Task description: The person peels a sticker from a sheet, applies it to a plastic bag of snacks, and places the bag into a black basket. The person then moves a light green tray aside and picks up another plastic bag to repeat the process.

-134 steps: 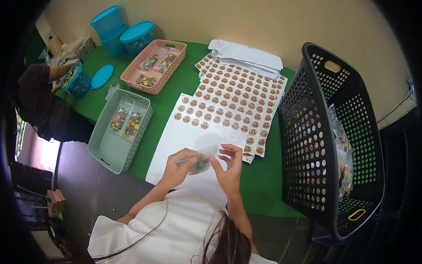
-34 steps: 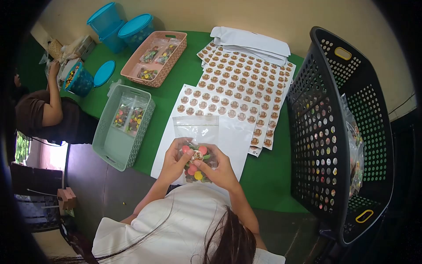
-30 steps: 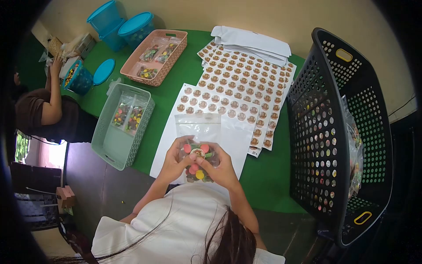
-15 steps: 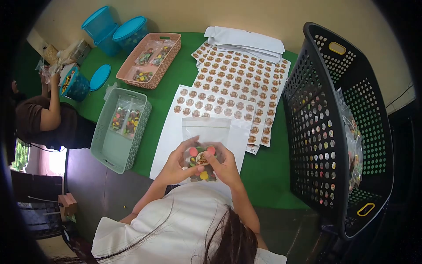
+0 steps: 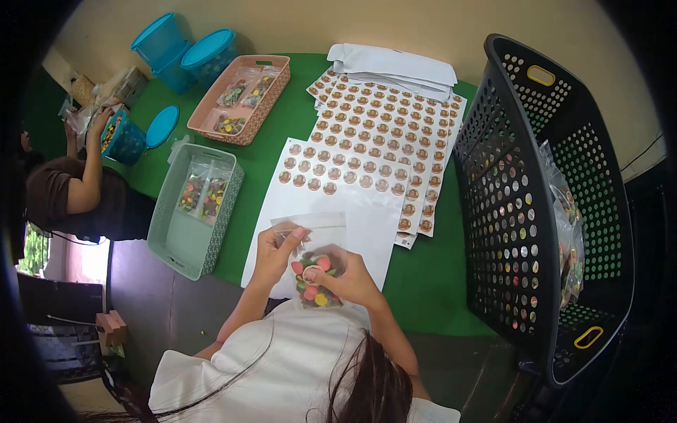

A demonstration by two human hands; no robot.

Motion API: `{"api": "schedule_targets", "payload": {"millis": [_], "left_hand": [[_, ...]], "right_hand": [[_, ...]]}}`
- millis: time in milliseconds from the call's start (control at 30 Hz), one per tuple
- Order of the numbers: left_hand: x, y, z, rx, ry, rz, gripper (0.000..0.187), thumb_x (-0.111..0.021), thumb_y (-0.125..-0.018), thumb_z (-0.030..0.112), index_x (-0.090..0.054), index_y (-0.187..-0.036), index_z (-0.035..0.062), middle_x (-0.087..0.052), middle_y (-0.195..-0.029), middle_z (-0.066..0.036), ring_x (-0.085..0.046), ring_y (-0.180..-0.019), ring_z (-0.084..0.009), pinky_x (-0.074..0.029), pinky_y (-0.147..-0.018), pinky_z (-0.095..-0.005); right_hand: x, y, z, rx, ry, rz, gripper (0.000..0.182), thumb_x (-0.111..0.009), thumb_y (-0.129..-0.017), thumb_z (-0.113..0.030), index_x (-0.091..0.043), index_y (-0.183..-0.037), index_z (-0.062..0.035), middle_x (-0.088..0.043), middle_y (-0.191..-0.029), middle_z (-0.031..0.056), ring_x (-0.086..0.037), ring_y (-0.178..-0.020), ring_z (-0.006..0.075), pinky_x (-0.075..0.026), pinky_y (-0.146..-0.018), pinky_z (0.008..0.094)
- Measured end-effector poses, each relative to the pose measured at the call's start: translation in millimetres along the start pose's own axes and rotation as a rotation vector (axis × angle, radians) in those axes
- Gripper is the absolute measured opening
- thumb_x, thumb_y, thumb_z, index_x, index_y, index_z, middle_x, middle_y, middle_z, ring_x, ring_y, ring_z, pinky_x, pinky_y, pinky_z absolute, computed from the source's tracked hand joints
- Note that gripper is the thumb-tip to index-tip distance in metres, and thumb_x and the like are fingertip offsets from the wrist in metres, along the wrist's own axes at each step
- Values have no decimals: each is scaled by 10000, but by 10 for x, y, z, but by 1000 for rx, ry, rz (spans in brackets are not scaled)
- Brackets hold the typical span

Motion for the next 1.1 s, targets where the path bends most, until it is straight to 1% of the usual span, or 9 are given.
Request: {"api": "schedule_targets", "payload": {"millis": [167, 233, 367, 567, 667, 800, 900, 967, 1100], "left_hand": [[-37, 55, -43, -67, 108, -60, 173, -546, -786, 162, -593, -770, -4, -579, -705, -42, -520, -641, -82, -412, -547, -210], [-61, 63, -29, -53, 111, -67, 170, -550, -783, 158, -592, -770, -7, -576, -703, -40, -522, -648, -82, -414, -553, -211], [-129, 65, 24, -75, 63, -98, 208, -502, -815, 181, -592, -784, -4, -566, -692, -32, -491, -611, -67, -394, -531, -203], [-146, 9, -95, -106, 115, -73, 343, -344, -884, 236, -597, -814, 15, -533, -652, -4, -384, -541, -42, -320, -471, -191], [-167, -17, -95, -66, 102, -146, 265, -433, -849, 235, -582, -844, 16, -525, -662, -1, -424, -579, -44, -359, -507, -202], [-259, 10, -9, -45, 123, -133, 224, -539, -787, 221, -556, -883, 19, -542, -705, -16, -476, -636, -55, -404, -568, -206], [-244, 29, -72, -96, -140, -302, 274, -612, -729, 193, -521, -926, 26, -562, -762, -36, -519, -691, -78, -430, -612, -207], [-239, 33, -102, -79, -142, -300, 271, -604, -740, 188, -505, -930, 22, -573, -803, -59, -530, -723, -93, -437, -631, -211], [-221, 13, -81, -33, -75, -278, 278, -597, -747, 183, -489, -936, 9, -572, -803, -68, -532, -718, -106, -440, -648, -227]], "right_hand": [[40, -75, 95, 158, -83, 20, 343, -601, -745, -186, -504, -1007, 14, -571, -829, 76, -532, -683, 100, -438, -624, 227], [87, -94, -95, 284, -71, 160, 294, -571, -767, -152, -510, -1004, 11, -573, -854, 79, -535, -741, 108, -430, -676, 240], [170, -108, -141, 320, -108, 211, 186, -531, -794, -97, -548, -940, 18, -577, -883, 79, -529, -789, 109, -418, -708, 236], [206, -86, -232, 298, -152, 210, 243, -427, -856, -170, -552, -936, 23, -575, -843, 68, -536, -716, 99, -423, -653, 220], [237, -45, -201, 243, -212, 190, 288, -385, -872, -206, -543, -953, 21, -571, -841, 81, -543, -680, 106, -432, -639, 227], [311, -13, -211, 230, -301, 310, 278, -391, -870, -201, -532, -970, 16, -565, -846, 91, -549, -659, 112, -442, -634, 236], [434, 2, -187, 276, -347, 440, 290, -396, -866, -224, -511, -1001, 5, -556, -854, 95, -550, -683, 113, -448, -633, 239], [399, 4, -171, 283, -344, 413, 280, -470, -835, -215, -492, -1021, -7, -546, -856, 88, -542, -715, 117, -449, -643, 244], [260, 16, -58, 313, 125, 169, 310, -583, -760, -108, -474, -1033, -11, -539, -899, 81, -524, -805, 111, -438, -714, 245]]}}
Point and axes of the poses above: each hand's wrist, its own y-axis away from the middle knuckle, its own x-axis out of the back of the hand, z = x × y, the point moved 4 cm from there along -y, towards the middle knuckle
